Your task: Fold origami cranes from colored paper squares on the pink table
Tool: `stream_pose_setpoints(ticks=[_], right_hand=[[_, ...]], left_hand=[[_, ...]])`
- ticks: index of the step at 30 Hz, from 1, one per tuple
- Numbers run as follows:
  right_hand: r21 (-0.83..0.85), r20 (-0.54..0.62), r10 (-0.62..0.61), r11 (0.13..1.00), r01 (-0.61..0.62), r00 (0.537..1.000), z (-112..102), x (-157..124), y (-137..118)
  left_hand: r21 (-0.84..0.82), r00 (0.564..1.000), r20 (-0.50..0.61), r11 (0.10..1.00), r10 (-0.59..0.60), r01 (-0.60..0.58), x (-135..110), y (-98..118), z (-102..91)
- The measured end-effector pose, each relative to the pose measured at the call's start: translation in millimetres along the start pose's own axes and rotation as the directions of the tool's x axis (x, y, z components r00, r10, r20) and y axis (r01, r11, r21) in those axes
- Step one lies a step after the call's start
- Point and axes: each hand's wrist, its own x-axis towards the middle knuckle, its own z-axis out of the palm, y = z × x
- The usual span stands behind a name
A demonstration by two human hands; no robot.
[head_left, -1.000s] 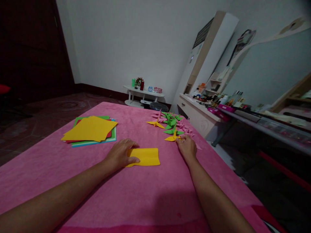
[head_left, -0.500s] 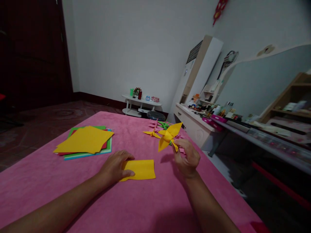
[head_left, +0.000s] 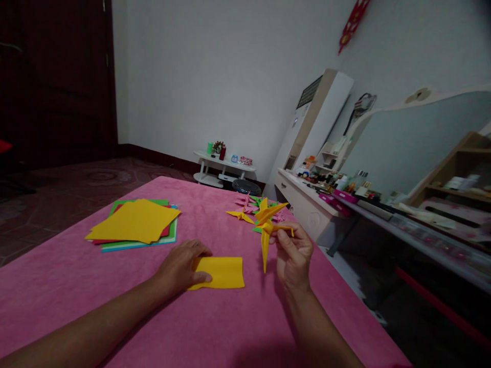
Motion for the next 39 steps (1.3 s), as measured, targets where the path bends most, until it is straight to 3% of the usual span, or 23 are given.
stream_pose_setpoints(ticks=[4,9,16,21,28,30,32,35,36,37,39], right_hand=[[0.192,0.013,0.215,0.958,-0.214,0.976,2,0,-3],[0.386,0.050,0.334,0.863,-0.327,0.941,5,-1,-5],[0.626,0.028,0.446,0.690,-0.364,0.894,9,-1,-9],[0.609,0.047,0.459,0.691,-0.390,0.887,7,0,-10],[0.665,0.035,0.519,0.625,-0.408,0.854,8,0,-12],[0.611,0.004,0.500,0.684,-0.398,0.866,8,1,-12],[0.480,-0.076,0.440,0.803,-0.354,0.895,8,1,-11],[0.023,-0.216,0.143,0.990,-0.141,0.966,3,1,-6],[-0.198,-0.206,-0.014,0.980,-0.028,0.978,-1,1,-4],[-0.411,-0.143,-0.173,0.906,0.101,0.975,-6,1,-2],[-0.687,0.086,-0.395,0.641,0.342,0.915,-17,1,3]], left_hand=[[0.002,1.000,-0.002,1.000,0.005,-0.005,0,0,-0.4],[-0.016,1.000,-0.008,1.000,0.001,-0.001,-2,1,-0.9],[-0.015,1.000,-0.014,1.000,0.012,-0.012,-2,1,-0.6],[-0.009,1.000,-0.010,1.000,0.009,-0.009,-1,1,-0.6],[-0.015,1.000,0.006,1.000,0.017,-0.017,-1,2,-2.2],[-0.013,1.000,-0.002,1.000,0.023,-0.023,-1,2,-2.3],[-0.013,1.000,-0.007,1.000,0.022,-0.022,-2,2,-2.2],[-0.018,1.000,0.001,1.000,0.012,-0.012,-2,2,-2.1],[-0.019,1.000,0.003,1.000,0.008,-0.008,-1,2,-2.1],[-0.018,1.000,0.004,1.000,0.006,-0.005,-1,2,-2.0],[-0.015,1.000,0.004,1.000,0.004,-0.004,-1,1,-1.7]])
